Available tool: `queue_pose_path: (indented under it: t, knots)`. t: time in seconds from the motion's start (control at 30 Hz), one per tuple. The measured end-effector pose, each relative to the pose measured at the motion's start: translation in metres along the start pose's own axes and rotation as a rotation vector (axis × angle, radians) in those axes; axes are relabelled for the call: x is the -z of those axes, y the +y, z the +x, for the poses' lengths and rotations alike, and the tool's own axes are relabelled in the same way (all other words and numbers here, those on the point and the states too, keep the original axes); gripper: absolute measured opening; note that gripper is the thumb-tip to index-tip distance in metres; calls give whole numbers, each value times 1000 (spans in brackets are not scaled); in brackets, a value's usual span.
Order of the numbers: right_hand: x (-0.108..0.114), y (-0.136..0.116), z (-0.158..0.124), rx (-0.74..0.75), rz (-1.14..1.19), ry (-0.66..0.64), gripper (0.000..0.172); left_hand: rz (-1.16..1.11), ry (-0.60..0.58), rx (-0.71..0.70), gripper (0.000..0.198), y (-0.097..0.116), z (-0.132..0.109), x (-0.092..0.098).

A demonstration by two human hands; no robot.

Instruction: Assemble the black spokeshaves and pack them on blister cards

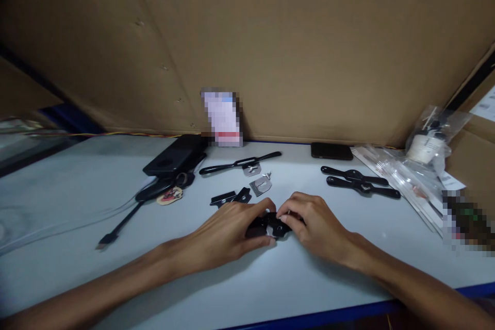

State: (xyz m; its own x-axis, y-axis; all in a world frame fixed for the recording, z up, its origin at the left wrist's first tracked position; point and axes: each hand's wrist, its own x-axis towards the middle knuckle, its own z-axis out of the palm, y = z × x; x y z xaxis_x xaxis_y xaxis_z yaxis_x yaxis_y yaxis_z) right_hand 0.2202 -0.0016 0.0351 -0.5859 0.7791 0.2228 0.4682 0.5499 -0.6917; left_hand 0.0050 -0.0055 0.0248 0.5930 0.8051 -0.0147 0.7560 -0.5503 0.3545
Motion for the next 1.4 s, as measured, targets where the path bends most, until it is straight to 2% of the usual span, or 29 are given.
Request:
queue_pose_path:
  t: [0.1,0.23,0.43,0.57,0.73,0.9,1.0,1.1,1.23,1.3,1.4]
  knots:
    - [-1,-1,0,-14,10,49,14,0,7,1,31,-1,0,-1]
    - [-4,-3,-1,54,10,111,12,-38,15,-10,31,-1,0,-2]
    - [-12,-3,-4,128,-134,83,16,-22,2,-6,36,-1,-1,-1]
    - [-16,0,-4,233,-212,104,20,-20,4,-8,34,-1,-1,-1]
    - [-11,3,-1,372,-263,23,22,-24,-3,-24,34,-2,0,-2]
    - [-10,3,-3,480,-392,38,26,6,-10,-14,36,-1,0,-2]
    - [-15,1,-4,378,-408,57,24,6,3,-22,33,-2,1,-3]
    - [-24,-2,-3,223,-291,92,14,-2,22,-35,28,-3,1,-5]
    - [-31,-5,1,59,-145,99,15,-29,35,-59,24,-5,0,-7]
    - [-25,-6,3,2,-86,82,10,-43,44,-67,27,-5,0,-7]
    - [-2,-4,5,-51,-46,40,4,-36,41,-54,32,-4,0,-5]
